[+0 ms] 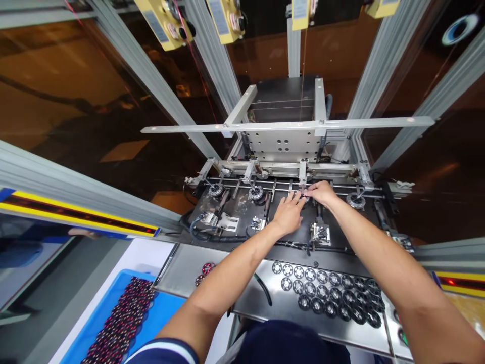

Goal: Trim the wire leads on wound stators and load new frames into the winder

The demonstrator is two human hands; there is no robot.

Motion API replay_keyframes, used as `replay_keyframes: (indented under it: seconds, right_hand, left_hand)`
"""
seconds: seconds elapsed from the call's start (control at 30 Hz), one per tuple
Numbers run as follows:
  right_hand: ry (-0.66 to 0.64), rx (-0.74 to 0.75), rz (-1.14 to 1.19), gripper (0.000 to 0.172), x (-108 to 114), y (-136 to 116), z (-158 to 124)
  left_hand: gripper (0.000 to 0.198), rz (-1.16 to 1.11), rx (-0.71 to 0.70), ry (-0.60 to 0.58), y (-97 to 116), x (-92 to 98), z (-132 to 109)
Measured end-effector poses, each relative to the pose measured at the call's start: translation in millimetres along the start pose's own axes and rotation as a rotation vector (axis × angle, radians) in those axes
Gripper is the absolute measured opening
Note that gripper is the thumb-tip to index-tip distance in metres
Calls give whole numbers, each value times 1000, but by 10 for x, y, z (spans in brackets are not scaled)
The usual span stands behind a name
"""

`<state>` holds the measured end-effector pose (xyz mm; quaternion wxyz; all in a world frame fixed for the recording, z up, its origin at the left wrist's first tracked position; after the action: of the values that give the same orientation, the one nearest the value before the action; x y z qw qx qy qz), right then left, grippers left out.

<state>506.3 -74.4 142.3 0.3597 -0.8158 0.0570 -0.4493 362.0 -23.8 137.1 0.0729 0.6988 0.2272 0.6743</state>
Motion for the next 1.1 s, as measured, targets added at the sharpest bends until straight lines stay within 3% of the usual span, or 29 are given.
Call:
replay_keyframes:
  seconds: [0.1,0.17,0.23,0.3,0.4,0.5,0.67,0.8,0.93,1.1]
  right_hand:
    - [-2,145,-64,19,509,-36,-446]
    - [1,218,-187,21,930,72,-702]
    - [161,64,-395,18,1360,342,-798]
    - [220,-81,-522,18,1578,618,-744]
    - [146,-83,-501,30,1502,884,-494]
    - [70,-49,-444,32,1321,1010,-289]
    - [41,-134,-472,16,1321,1112,-219]
    - [22,-216,-566,14,1380,1120,-140]
    - [-35,-270,-586,17,1297,1125,104]
    - [112,-325,-427,25,1353,1229,279]
  left_hand:
    - [67,-29,-13,20,56,110,-66]
    - [57,-64,-73,39,184,209,-28]
    - [47,-95,-179,28,388,275,122]
    - [43,-107,-305,-24,624,265,356]
    - [54,-72,-451,-131,911,113,710]
    - [70,58,-524,-217,1036,-102,899]
    - [77,162,-557,-235,1074,-246,916]
    - [79,189,-551,-222,1113,-231,908]
    - [76,206,-545,-219,1135,-225,920]
    - [76,201,-539,-214,1113,-264,914]
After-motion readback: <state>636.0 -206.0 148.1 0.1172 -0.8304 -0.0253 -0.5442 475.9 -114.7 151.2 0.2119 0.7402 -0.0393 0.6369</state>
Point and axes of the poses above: each hand's wrist, its own z-axis towards the middle knuckle, its own x-axis out of the back of the hand, y = z × x, the point moved 5 cm from there along z, towards the middle knuckle, and after that the axes turned 1 degree about y, right-handed, at the moved point
